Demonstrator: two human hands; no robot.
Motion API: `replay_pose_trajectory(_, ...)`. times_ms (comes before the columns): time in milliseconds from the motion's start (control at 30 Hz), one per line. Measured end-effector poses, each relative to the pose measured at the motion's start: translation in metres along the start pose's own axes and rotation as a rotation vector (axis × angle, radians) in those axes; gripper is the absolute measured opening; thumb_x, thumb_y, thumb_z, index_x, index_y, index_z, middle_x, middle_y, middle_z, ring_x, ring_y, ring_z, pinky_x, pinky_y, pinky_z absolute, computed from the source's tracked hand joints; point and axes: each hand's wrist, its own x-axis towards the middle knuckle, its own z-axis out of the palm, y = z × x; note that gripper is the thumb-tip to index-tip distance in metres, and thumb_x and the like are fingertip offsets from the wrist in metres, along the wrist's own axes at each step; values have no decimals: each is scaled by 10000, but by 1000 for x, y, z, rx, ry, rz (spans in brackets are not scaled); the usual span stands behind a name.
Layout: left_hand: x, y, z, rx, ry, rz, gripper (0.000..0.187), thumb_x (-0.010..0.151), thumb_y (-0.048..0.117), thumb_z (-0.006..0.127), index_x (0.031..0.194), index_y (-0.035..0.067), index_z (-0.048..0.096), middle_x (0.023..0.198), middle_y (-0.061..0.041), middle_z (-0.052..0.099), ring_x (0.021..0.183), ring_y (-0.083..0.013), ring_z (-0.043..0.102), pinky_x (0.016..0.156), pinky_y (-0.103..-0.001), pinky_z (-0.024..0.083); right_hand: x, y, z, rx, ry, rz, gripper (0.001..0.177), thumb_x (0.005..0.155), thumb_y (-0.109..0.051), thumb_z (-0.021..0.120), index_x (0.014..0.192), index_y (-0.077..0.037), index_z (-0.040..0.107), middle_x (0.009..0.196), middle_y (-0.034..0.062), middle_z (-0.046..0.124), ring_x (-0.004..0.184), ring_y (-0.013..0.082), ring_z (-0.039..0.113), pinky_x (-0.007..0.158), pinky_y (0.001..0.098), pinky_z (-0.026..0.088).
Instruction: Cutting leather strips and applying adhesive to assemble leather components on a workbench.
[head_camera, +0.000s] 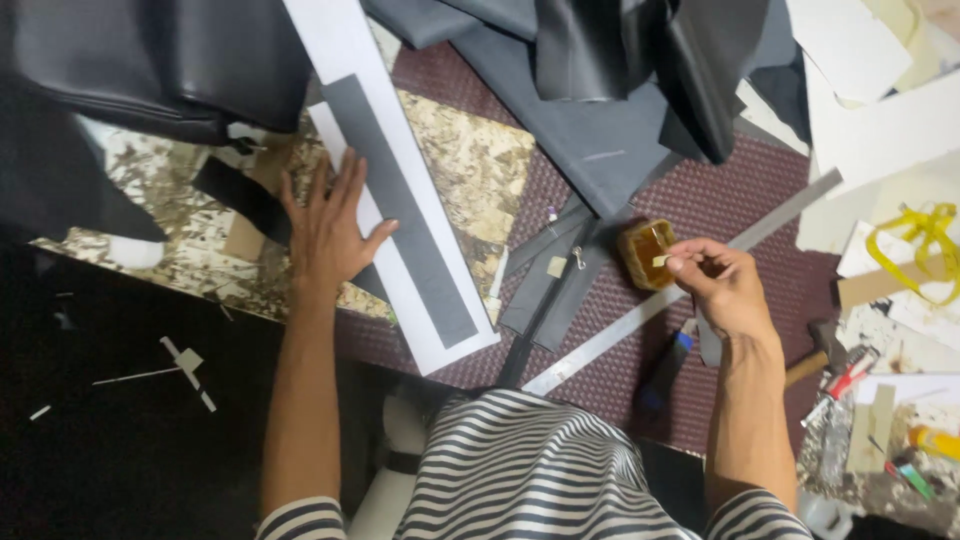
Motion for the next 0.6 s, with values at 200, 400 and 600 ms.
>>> replay_pose_trajectory(200, 2, 1, -1, -49, 3, -39, 841, 898, 640, 641, 1488, 48, 558, 1574, -155, 507, 1436, -406, 464, 1135, -715, 191, 94, -55, 113, 185, -125, -209, 146, 921, -13, 763, 1064, -5, 733, 828, 73, 701, 701, 113, 666, 651, 227, 580)
replay_pose_trajectory(400, 1, -3, 2, -101, -27, -73, 708, 950, 605, 600, 1426, 81, 592, 1524, -115, 557, 1440, -332, 462, 1175, -632, 199, 173, -115, 254, 205, -401, -394, 310, 854, -2, 821, 1147, -28, 721, 860, 39, 739, 708, 28, 619, 664, 178, 568)
replay_pose_trajectory(600, 11, -17, 23, -143, 21, -101, 524, 1020, 544, 536, 1358, 154, 625, 1418, -49, 618, 1353, -274, 543, 1173, -589, 267, 229, -136, 315, -93, -503, -593, 122, 889, -22, 767, 1005, -61, 765, 818, 48, 749, 762, 106, 639, 734, 279, 543)
